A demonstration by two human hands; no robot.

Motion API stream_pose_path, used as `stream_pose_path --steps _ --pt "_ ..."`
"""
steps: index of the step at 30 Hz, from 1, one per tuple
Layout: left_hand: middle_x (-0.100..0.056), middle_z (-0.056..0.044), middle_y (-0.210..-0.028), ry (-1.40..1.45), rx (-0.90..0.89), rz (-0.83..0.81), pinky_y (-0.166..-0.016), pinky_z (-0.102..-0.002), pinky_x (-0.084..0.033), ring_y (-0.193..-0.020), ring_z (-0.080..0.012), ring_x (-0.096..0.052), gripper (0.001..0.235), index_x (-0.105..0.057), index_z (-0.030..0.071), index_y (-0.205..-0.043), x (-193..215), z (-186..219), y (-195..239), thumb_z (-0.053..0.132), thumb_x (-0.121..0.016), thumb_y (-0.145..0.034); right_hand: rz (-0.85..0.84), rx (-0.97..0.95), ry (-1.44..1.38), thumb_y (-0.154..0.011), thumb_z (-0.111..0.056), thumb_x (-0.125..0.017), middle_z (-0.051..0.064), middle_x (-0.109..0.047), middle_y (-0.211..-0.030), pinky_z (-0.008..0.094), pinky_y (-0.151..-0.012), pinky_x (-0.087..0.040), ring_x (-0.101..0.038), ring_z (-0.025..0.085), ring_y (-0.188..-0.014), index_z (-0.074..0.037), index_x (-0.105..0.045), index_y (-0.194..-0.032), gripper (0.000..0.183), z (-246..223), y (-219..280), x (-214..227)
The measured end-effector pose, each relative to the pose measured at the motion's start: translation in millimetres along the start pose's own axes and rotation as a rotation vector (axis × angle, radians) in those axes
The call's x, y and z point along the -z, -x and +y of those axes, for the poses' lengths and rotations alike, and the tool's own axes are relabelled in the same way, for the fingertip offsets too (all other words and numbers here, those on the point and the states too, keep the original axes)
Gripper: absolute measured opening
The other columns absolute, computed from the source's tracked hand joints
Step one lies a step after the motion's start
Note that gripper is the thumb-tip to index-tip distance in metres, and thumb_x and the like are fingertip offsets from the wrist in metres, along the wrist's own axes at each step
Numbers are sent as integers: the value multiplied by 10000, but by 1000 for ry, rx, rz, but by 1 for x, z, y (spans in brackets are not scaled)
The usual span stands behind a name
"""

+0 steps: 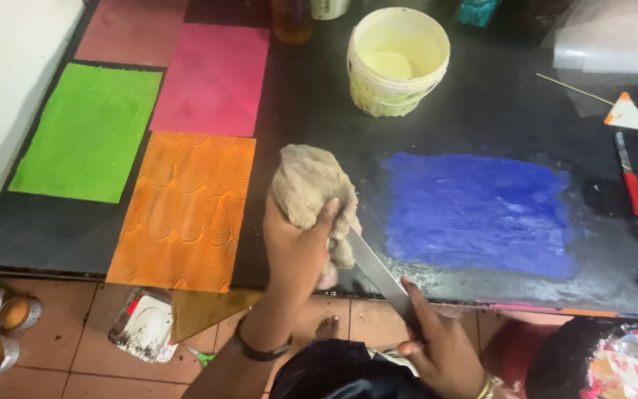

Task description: The person mixes blue coloring into white chocolate on a slab by hand with a spatula and creates a textured pattern in the spread chocolate with a serrated tool.

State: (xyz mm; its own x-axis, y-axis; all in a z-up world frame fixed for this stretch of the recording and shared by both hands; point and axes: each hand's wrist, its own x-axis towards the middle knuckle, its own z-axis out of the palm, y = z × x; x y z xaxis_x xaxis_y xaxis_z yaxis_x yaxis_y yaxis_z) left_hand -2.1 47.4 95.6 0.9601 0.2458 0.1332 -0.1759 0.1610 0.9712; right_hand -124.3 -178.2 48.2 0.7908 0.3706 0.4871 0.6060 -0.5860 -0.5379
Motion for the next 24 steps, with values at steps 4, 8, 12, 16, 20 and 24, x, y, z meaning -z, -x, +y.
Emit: stream_pose_path --steps 4,8,12,16,20,24 --pt "-671 -174 -1257 -297 -242 50 -1024 -383 -509 -1182 -262 -665 632 -471 -28 -1415 -1 -11 -3 152 -790 -900 -155 -631 -104 -972 -261 -631 127 -720 -824 312 -694 -573 -718 215 -760 -93 -563 -1458 518 42 60 3" --pt "-615 -224 -1336 -564 -228 57 -1048 -439 -510 -1241 -364 -644 761 -385 -33 -1507 5 -22 -13 177 -780 -892 -181 -1055 -182 -965 -167 -649 90 -703 -758 308 -703 -569 -664 155 -719 -95 -746 -1193 259 66 127 22" --pt "-457 -307 -1440 -1053 -226 -120 -958 -530 -482 -1189 -493 -558 884 -379 -27 -1523 -2 -46 -14 121 -799 -759 356 -1061 -679 -870 -22 -639 115 -737 -872 353 -687 -551 -703 177 -779 -1 -734 -1112 261 64 159 30" --pt "-535 -197 -1384 -1394 -373 -192 -1010 -562 -474 -1194 -422 -592 800 -527 175 -1433 -9 -82 -17 171 -812 -685 566 -827 -740 -897 48 -626 160 -683 -969 382 -781 -543 -675 233 -869 51 -619 -1233 336 56 173 55" --pt "-563 -196 -1318 -1531 -267 -192 -931 -567 -482 -1121 -449 -581 747 -542 182 -1457 -8 -105 -23 225 -797 -757 747 -673 -924 -1013 14 -534 207 -677 -992 416 -739 -558 -678 292 -840 40 -460 -1305 302 49 175 92" --pt "-582 -181 -1273 -1530 -294 -119 -930 -568 -485 -1132 -427 -575 752 -535 163 -1479 -8 -120 -29 215 -789 -773 799 -558 -922 -1079 -29 -474 189 -682 -994 361 -674 -565 -696 263 -801 -54 -416 -1611 536 47 149 122"
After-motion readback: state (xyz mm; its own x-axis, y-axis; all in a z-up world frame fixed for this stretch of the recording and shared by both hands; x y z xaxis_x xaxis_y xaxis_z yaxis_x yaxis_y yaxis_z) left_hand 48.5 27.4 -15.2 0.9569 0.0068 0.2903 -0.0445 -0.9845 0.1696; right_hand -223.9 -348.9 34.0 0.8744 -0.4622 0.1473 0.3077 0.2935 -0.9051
